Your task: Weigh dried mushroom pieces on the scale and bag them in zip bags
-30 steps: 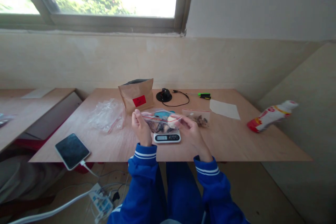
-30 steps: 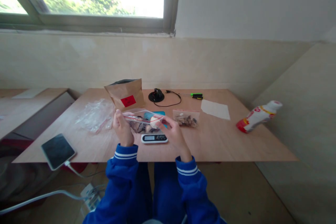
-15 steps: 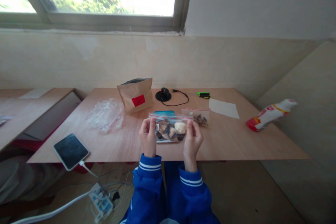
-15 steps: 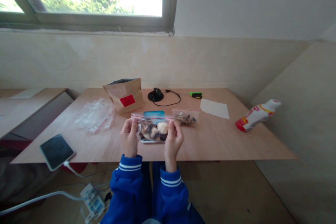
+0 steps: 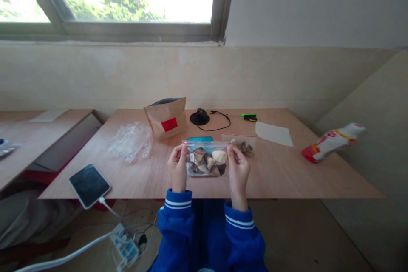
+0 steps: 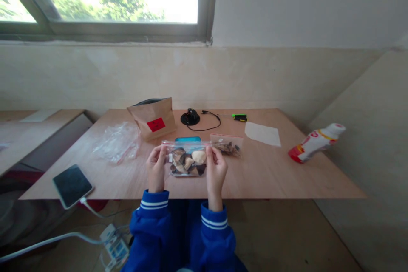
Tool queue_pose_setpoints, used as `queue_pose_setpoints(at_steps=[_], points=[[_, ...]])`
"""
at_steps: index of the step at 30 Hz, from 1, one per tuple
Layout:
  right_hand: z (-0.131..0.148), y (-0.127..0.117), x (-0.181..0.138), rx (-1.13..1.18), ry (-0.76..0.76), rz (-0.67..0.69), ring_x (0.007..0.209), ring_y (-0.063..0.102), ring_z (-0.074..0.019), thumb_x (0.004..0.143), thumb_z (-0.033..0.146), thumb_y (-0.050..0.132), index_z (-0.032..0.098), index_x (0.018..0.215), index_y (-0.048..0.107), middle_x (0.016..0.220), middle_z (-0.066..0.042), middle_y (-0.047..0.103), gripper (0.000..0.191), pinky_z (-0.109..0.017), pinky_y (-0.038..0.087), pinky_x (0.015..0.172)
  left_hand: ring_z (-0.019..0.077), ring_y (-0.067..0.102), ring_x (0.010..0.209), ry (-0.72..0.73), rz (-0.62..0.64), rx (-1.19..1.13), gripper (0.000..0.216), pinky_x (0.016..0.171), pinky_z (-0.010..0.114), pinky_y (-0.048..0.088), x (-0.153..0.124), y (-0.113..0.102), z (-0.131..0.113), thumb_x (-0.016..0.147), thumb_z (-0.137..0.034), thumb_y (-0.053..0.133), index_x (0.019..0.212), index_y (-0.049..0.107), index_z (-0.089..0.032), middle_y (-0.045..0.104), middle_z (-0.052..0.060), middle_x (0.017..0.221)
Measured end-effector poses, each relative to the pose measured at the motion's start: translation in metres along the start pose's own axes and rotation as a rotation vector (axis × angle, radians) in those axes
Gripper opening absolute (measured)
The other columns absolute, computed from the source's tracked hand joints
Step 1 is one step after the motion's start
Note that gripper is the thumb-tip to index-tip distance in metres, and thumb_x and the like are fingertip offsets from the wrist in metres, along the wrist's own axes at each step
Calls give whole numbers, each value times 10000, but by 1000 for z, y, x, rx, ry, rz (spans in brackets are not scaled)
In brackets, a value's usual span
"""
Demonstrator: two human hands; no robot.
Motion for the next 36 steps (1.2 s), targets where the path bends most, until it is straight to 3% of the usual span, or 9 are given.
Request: queue_pose_setpoints(at_steps=[5,10,19,24,28,30,36], points=[[1,1,-3,57,29,40,764,680,-243,716,511,677,148,845,659,832,-104,731,385,-356,540,694,89,552,539,6,-2,3,322,475,188,420,-1,-5,-4,769,-479,647,863,638,-171,630,-9,693],[2,-4,-5,123,35,28,779,679,-232,724,473,687,149,826,663,808,-92,733,341,-356,537,727,144,637,691,87,47,103,318,653,252,512,2,-11,-5,771,-478,646,787,629,-161,669,25,722],[0,-12,-8,185,23,8,824,667,-213,696,413,730,149,790,717,812,-65,740,281,-355,500,800,154,622,654,344,-36,567,276,638,260,458,-1,-21,-17,877,-448,497,763,532,-200,644,6,679],[0,-8,-13,251,38,-19,850,673,-218,698,392,738,150,816,729,839,-70,747,269,-359,500,821,156,598,625,400,-104,617,313,597,256,439,-2,-21,-21,885,-478,465,741,505,-203,622,10,659],[2,-5,-12,208,9,-12,789,686,-215,732,429,706,146,838,707,799,-73,744,302,-358,520,777,136,574,594,379,-7,528,328,592,244,450,-2,-18,-25,889,-492,463,740,495,-202,583,-10,625],[4,-2,-11,167,-22,27,778,689,-213,757,443,680,148,868,693,792,-74,743,315,-349,526,758,129,572,593,360,15,459,332,593,239,457,-4,-15,-26,897,-502,445,768,486,-200,577,-12,634],[-4,4,-13,82,5,362,831,695,-219,765,442,679,181,933,703,875,-72,749,312,-330,537,749,128,563,643,341,-81,422,359,614,248,456,-10,-9,-23,904,-540,409,844,486,-195,570,8,724]])
Point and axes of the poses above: each hand's wrist, its own x-axis towards the middle knuckle, its own y-axis out of the palm, z = x × y, the point moved 2 cm from there along x, towards the middle knuckle
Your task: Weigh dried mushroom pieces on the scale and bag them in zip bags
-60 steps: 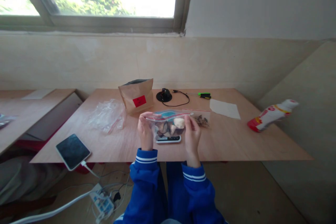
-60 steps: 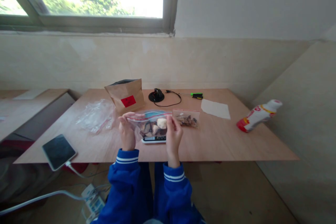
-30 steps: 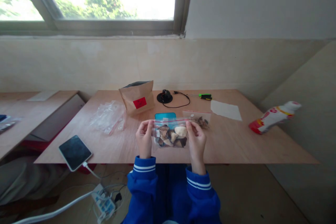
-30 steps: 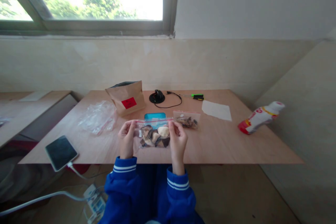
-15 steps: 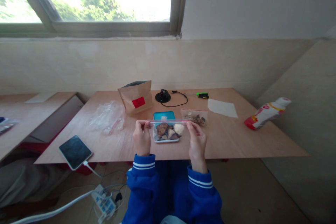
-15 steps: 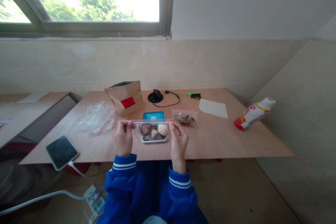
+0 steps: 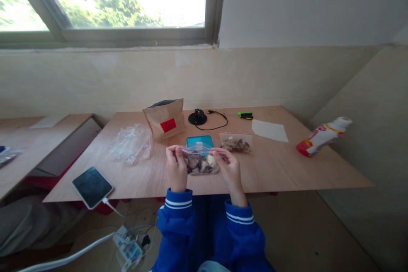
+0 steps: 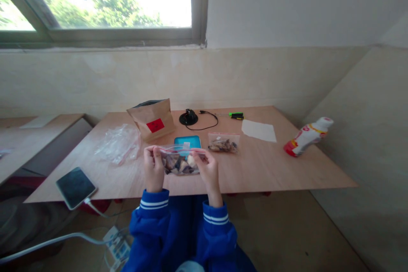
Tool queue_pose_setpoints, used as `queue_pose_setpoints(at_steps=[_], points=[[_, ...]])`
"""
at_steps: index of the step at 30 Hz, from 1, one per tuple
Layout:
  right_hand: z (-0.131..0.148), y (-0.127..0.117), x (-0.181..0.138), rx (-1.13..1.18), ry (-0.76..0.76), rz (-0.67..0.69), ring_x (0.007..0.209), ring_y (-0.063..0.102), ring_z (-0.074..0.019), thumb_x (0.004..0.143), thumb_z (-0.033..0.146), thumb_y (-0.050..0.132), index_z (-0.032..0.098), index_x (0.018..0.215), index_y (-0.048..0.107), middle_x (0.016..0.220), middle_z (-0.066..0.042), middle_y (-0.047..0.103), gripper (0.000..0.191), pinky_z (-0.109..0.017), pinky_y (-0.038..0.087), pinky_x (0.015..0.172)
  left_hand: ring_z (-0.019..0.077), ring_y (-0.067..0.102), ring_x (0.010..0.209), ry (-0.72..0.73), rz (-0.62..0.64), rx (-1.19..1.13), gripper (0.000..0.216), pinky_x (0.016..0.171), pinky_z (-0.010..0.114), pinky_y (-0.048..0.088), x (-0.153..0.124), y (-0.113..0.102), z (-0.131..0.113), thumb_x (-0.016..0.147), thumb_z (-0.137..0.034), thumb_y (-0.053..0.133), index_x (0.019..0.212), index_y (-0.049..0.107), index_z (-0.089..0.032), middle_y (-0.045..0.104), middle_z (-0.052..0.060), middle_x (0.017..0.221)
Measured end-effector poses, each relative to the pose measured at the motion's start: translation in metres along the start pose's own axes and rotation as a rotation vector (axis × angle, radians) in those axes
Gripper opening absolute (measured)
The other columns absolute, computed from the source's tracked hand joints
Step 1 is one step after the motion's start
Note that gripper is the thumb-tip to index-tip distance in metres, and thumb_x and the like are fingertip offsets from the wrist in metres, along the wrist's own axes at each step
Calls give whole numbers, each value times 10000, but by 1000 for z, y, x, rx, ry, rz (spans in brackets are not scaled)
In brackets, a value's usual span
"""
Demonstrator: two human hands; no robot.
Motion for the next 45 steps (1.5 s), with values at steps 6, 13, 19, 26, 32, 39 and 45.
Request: queue_pose_setpoints(at_steps=[6,13,19,26,32,39,45], points=[[-3,-1,2,-92,21,2,806,683,-220,746,432,693,182,813,718,823,-64,747,260,-327,522,746,135,562,649,8,-13,45,362,609,255,451,3,-7,5,909,-539,394,848,479,-193,564,14,731],[7,7,-3,-265,-89,-83,783,668,-225,781,373,646,203,720,720,772,-44,739,195,-335,493,748,147,556,667,38,-99,111,335,618,264,435,4,-17,9,916,-512,395,814,471,-202,558,11,725],[17,6,-1,-463,-318,36,1067,615,-256,850,384,598,232,832,719,964,-55,743,195,-411,419,950,123,548,617,77,-39,45,313,603,240,442,3,-17,-3,929,-484,390,819,469,-201,545,-9,686],[40,15,3,-816,-520,70,1134,571,-275,813,441,656,260,1107,669,1121,-66,698,346,-454,307,1017,109,564,576,109,54,-35,288,584,221,442,-1,-12,-10,928,-460,417,816,474,-200,551,-26,640],[46,24,7,-729,-489,334,850,654,-209,854,359,626,271,925,722,913,-27,741,148,-341,448,792,115,567,586,73,35,-38,326,582,228,447,-1,-12,-10,901,-505,447,795,485,-199,560,-18,656],[40,23,2,-760,-548,213,734,632,-185,866,167,590,253,766,718,777,0,739,184,-314,433,749,120,570,622,1,167,-101,344,598,225,463,3,-14,-6,857,-520,513,769,556,-189,593,-8,669],[42,23,2,-863,-566,124,732,603,-200,879,171,576,244,778,692,767,7,734,170,-322,413,751,132,592,672,-35,286,-182,267,644,235,477,1,-14,-10,782,-432,654,760,632,-168,652,13,704]])
Point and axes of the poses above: each hand's wrist, its own x-axis towards the middle knuckle, its own y-axis out of the palm, z = x × y, the point moved 2 cm from there along x, towards the middle knuckle
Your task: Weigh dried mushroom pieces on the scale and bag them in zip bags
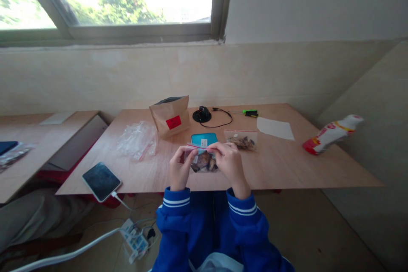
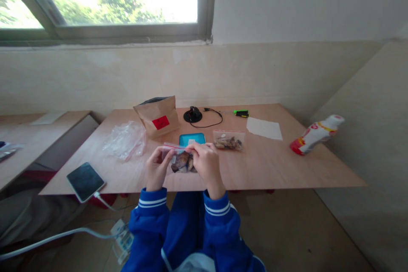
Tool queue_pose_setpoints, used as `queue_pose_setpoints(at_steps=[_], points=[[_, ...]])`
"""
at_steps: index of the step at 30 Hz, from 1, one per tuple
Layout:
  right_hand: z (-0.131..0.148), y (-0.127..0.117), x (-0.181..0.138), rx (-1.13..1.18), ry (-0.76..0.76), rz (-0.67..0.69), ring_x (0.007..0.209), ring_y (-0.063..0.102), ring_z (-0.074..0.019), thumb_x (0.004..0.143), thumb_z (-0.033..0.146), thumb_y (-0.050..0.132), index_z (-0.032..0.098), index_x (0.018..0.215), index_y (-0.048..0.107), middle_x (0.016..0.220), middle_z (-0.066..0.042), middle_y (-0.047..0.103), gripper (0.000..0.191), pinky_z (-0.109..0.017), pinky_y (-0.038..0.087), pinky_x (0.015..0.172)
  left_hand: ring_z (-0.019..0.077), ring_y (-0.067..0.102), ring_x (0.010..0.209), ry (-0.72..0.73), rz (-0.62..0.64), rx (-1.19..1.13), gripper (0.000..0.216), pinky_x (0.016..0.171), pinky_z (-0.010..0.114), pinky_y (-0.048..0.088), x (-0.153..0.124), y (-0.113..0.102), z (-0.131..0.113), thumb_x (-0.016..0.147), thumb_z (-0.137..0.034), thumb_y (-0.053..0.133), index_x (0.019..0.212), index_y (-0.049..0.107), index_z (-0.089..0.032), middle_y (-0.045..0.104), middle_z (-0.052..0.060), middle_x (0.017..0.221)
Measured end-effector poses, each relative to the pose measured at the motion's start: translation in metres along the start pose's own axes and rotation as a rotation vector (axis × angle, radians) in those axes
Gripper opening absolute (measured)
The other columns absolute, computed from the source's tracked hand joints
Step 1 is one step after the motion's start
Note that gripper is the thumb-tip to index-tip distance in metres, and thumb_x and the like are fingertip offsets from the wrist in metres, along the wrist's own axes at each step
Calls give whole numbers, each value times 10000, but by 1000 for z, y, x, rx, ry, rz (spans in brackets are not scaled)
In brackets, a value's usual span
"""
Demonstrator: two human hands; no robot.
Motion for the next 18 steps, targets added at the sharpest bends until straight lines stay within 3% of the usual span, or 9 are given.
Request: queue_pose_setpoints(at_steps=[6,18], points=[[10,3,1,127,-84,47,950,635,-209,917,310,539,250,1013,675,1009,-35,724,177,-357,411,883,133,608,679,-28,-10,-39,226,642,233,484,-1,3,-1,773,-390,675,756,646,-167,669,13,710],[15,8,-6,119,-68,-83,816,633,-200,917,328,539,238,846,675,826,-26,723,177,-338,428,808,144,638,743,2,22,27,206,705,246,498,-4,2,-2,786,-385,661,771,640,-181,687,17,766]])
Point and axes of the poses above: each hand's wrist, its own x-axis towards the middle knuckle, its own y-axis out of the palm, z = x × y, the point moved 2 cm from there along x, towards the middle knuckle
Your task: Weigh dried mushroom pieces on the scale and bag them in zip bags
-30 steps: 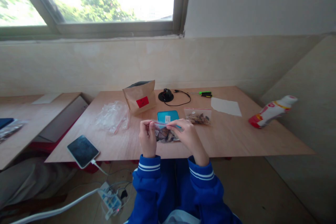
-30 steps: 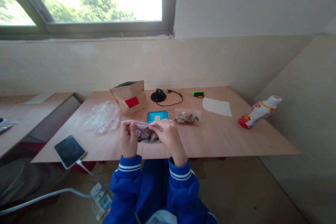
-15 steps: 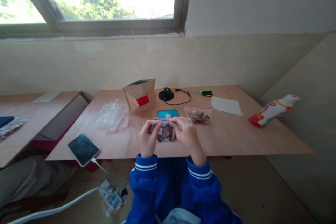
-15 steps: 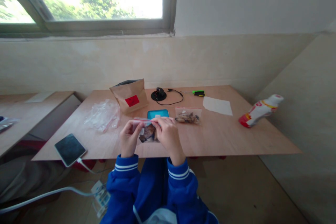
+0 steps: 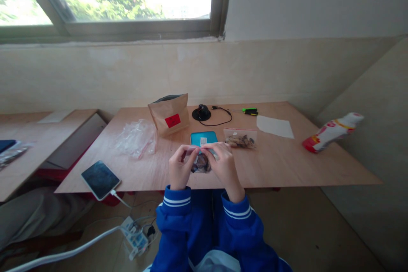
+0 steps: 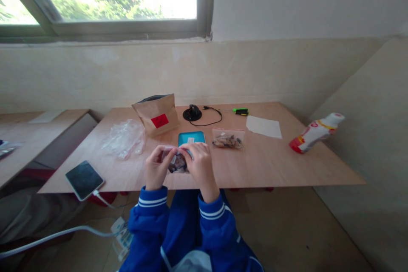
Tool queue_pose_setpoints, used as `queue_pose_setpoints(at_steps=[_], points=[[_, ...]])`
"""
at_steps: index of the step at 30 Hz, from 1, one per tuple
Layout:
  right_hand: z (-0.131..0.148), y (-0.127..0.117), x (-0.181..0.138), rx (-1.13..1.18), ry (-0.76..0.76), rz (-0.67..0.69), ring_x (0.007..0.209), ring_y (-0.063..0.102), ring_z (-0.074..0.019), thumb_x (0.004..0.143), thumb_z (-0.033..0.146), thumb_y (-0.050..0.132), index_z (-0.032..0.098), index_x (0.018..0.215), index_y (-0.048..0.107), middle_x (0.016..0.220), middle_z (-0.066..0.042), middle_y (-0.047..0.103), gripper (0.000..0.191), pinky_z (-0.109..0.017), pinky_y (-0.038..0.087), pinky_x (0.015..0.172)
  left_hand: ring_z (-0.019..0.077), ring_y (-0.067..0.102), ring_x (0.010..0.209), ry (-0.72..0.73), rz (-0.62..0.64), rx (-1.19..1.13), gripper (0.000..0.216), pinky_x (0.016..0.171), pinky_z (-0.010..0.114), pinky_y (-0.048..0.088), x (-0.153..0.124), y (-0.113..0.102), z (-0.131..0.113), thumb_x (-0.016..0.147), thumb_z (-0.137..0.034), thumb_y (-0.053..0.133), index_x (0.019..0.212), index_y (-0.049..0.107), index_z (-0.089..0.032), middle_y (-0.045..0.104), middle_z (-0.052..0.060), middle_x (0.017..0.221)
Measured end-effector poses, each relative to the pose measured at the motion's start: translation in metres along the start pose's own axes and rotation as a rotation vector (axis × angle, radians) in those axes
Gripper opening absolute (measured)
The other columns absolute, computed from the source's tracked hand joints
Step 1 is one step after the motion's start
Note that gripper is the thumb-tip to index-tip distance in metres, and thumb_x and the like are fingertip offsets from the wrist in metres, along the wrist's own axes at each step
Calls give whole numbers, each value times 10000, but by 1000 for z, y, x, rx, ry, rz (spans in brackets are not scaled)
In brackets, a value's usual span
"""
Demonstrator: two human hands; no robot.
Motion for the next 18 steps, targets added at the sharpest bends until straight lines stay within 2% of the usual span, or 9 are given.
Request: queue_pose_setpoints(at_steps=[12,18], points=[[1,10,-3,-65,61,-88,760,582,-209,929,240,478,227,753,636,727,-36,671,236,-344,401,783,167,655,775,82,-50,146,178,741,267,501,-2,3,-4,804,-372,640,825,659,-196,700,29,799],[3,5,-1,12,3,43,853,604,-209,944,306,480,235,889,634,865,-36,699,178,-337,410,827,145,648,734,51,-38,119,179,698,242,500,-1,2,1,828,-378,610,796,632,-203,696,11,775]])
Point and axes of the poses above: each hand's wrist, its own x-axis towards the middle knuckle, its own y-axis out of the palm, z = x × y, the point moved 2 cm from there along x, towards the middle knuckle
